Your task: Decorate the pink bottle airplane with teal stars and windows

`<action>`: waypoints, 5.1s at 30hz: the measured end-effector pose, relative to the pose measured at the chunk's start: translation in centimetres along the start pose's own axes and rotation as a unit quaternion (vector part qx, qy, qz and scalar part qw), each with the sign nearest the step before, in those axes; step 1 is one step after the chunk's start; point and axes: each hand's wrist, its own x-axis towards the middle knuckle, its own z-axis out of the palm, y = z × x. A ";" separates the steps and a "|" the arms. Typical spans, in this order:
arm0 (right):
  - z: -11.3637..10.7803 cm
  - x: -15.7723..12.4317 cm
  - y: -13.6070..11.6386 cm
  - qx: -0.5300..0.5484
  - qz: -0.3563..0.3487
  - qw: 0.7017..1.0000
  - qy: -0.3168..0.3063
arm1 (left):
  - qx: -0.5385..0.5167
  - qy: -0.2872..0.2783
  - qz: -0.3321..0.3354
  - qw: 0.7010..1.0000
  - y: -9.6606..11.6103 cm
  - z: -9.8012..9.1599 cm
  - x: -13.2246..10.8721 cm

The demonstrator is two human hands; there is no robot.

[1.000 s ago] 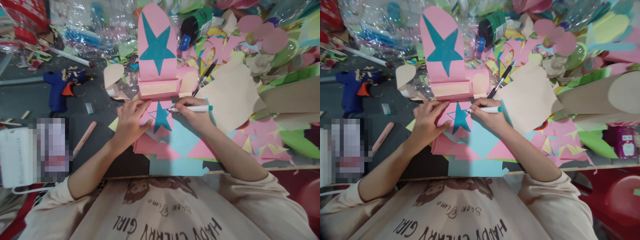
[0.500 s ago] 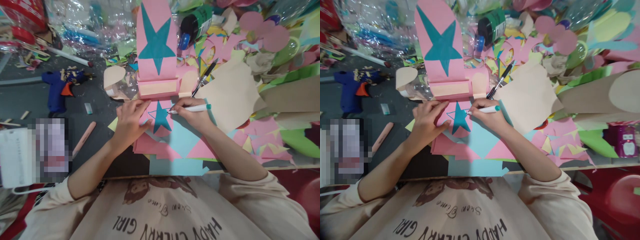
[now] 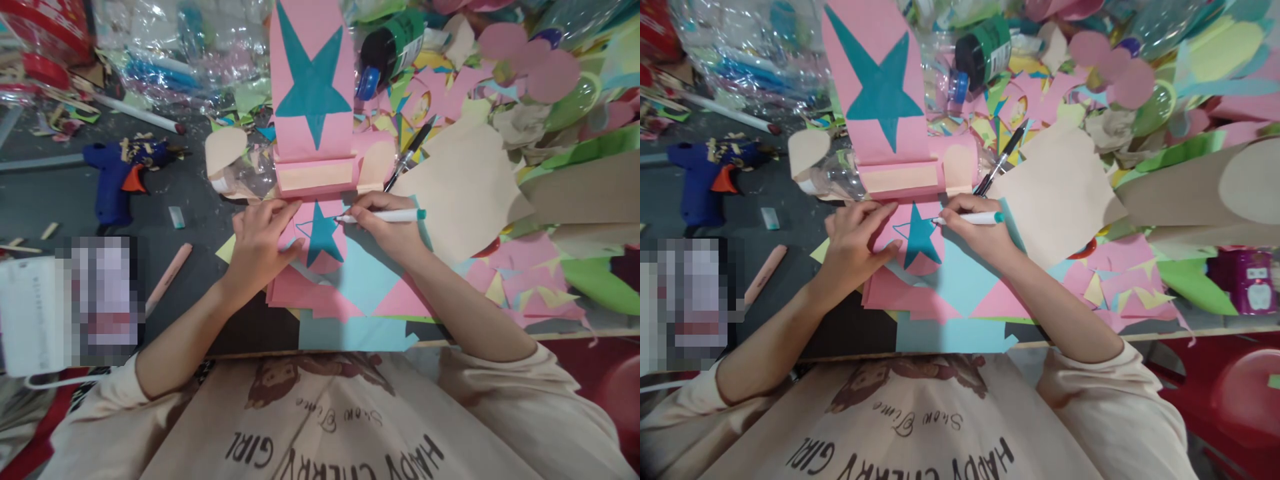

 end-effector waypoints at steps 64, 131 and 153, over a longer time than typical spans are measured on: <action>-0.1 -0.3 0.5 -0.056 -0.020 0.998 0.011 | -0.007 -0.006 0.004 1.000 -0.2 0.1 0.0; 2.0 0.0 -0.8 -0.017 -0.096 0.991 -0.092 | -0.020 -0.034 -0.018 0.999 0.2 -0.2 0.1; 2.2 0.0 -0.5 -0.003 -0.070 0.991 -0.114 | -0.025 -0.016 -0.015 0.999 0.2 0.0 0.0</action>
